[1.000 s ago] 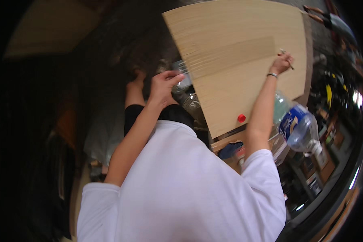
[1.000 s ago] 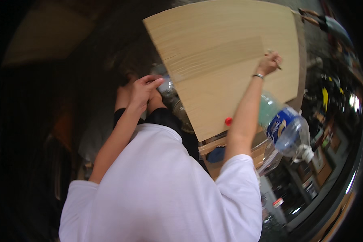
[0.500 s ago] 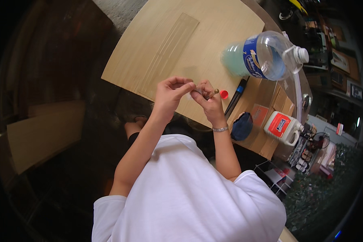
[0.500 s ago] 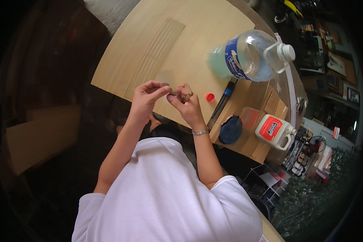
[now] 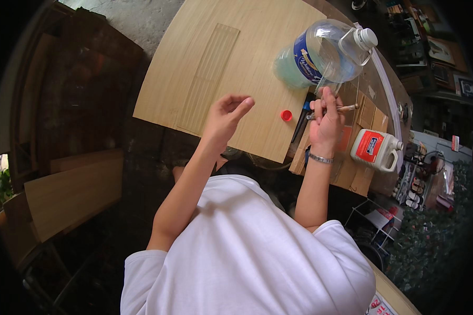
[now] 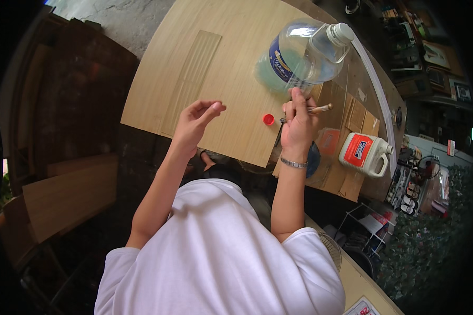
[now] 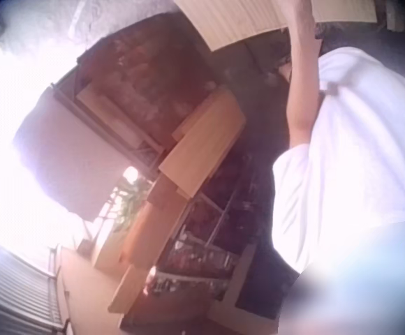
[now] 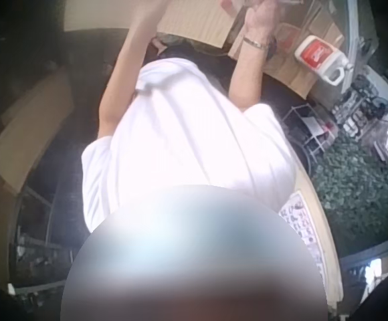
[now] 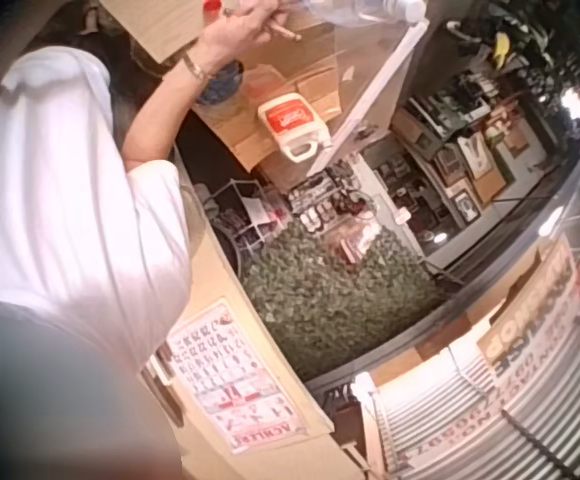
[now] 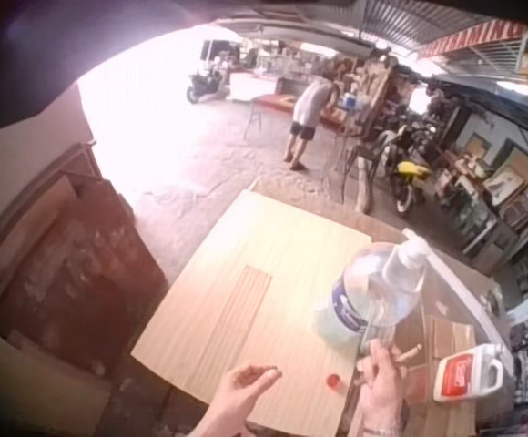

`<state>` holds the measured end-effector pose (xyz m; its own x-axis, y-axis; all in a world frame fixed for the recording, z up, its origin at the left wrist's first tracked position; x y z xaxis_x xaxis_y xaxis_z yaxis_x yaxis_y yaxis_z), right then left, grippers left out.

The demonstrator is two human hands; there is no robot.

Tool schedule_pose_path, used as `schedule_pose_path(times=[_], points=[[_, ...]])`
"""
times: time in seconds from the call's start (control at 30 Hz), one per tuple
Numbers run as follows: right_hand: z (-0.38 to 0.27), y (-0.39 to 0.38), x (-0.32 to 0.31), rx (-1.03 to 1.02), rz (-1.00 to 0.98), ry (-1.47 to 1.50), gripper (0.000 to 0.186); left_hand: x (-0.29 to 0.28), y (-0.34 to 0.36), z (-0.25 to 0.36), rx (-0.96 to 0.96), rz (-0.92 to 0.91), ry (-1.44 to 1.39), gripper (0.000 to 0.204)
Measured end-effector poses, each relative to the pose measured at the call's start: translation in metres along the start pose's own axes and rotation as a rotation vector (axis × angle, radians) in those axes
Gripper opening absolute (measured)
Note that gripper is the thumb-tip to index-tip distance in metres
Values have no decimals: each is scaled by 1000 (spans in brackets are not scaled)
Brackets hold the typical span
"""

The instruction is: The person applies a liquid finish to a light-colored wooden board using a small brush, repeatedly dipping the brush into a container and spreading the finish across the surface. The person briefly moves to retrieve a clear plastic sheet and returns to continue applying the finish.

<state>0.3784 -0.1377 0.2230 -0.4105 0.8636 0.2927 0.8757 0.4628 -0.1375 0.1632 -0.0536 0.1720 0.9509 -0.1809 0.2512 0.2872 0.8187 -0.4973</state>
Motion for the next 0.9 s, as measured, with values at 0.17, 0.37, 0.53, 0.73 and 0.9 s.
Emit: schedule_pose_path(times=[0.17, 0.37, 0.53, 0.73, 0.9], points=[[-13, 21, 12, -2, 75, 17, 14, -42, -10, -42, -100, 90, 84, 34], [-15, 44, 28, 115, 100, 1, 24, -65, -16, -70, -126, 136, 92, 32], [-1, 17, 26, 8, -19, -28, 32, -97, -18, -95, -133, 228, 38, 33], [122, -11, 57, -412, -369, -606, 26, -157, -29, -154, -263, 701, -87, 29], [236, 120, 163, -581, -416, -1152, 38, -172, -32, -186, -348, 845, -133, 33]])
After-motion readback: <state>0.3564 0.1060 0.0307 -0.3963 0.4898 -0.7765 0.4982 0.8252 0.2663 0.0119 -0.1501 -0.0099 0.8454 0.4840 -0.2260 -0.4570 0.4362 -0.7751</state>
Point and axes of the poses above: each hand's wrist, its own y-axis towards the middle knuckle, its own x-axis out of the palm, z = x × y, the point moved 2 cm from there along y, towards the middle knuckle, and after that the axes turned 14 degrees about z, right-handed, at the moved point
